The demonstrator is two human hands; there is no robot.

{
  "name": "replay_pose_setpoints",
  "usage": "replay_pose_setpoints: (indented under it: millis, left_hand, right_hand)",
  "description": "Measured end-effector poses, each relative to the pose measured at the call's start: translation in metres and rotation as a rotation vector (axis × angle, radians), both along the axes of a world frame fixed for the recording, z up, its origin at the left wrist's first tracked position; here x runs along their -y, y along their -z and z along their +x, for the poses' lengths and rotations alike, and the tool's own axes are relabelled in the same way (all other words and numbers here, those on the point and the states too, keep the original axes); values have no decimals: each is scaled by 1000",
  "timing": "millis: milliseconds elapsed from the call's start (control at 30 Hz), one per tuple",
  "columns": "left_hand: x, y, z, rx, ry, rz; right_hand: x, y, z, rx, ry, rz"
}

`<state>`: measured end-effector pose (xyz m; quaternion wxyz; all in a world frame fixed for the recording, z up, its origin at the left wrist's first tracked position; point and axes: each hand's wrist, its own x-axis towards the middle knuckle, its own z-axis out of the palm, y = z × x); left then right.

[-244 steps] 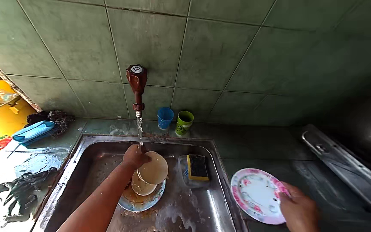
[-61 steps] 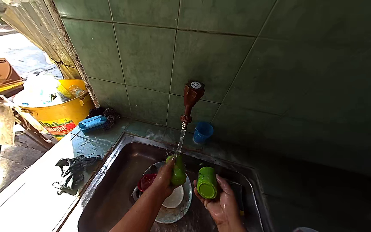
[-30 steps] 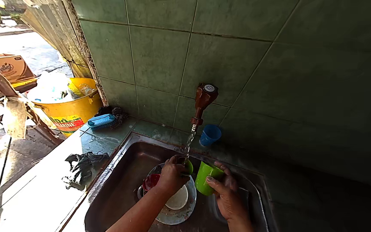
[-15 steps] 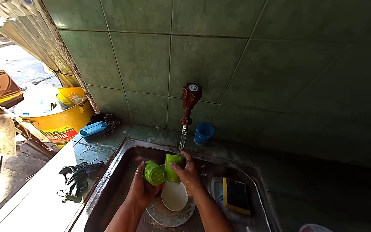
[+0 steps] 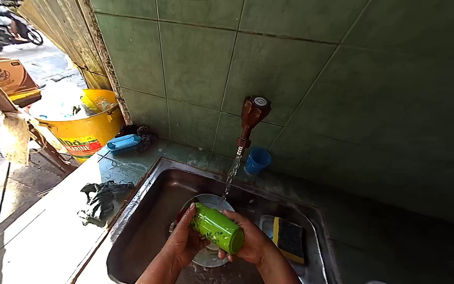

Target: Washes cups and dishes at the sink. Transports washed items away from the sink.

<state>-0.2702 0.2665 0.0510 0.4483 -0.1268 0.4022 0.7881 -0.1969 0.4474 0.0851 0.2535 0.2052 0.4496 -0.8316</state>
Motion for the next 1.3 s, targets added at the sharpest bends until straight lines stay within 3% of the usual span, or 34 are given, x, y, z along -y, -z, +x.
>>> replay_pose_setpoints:
  millis: [100,267,333,433,567,667,733,867,1033,1133,1300]
  left_hand:
    - [-7,10,17,95,-32,122]
    - [-3,17,24,318,-295,171]
    - [9,19,22,280,-322,189]
    - [32,16,26,191,-349,225]
    - [61,24,37,109,-320,286]
    - [77,31,45,83,-355,294]
    - [86,32,48,60,-387,301]
    - [93,32,47,74,-429,345]
    - [94,23,49,97,-409,341]
    - [92,20,53,98,-385,316]
    - [90,21,61,112,-368,307]
  right_hand:
    - [10,-10,-9,14,-9,295]
    - [-19,-35,-19,-40,1,538]
    - [-45,-39,-31,-35,147,844]
    - [-99,-2,-64,-76,506,1223]
    - [-124,31,-115,-185,702,1348]
    - [-98,26,-123,-216,746,1451]
    - [-69,28,-116,-421,715,1504]
    - [-4,46,-79,-743,548,1442]
    - [26,67,-36,-759,540,1329]
    - [24,66,-22,-563,611,954]
    - [10,48,-23,56,763,145]
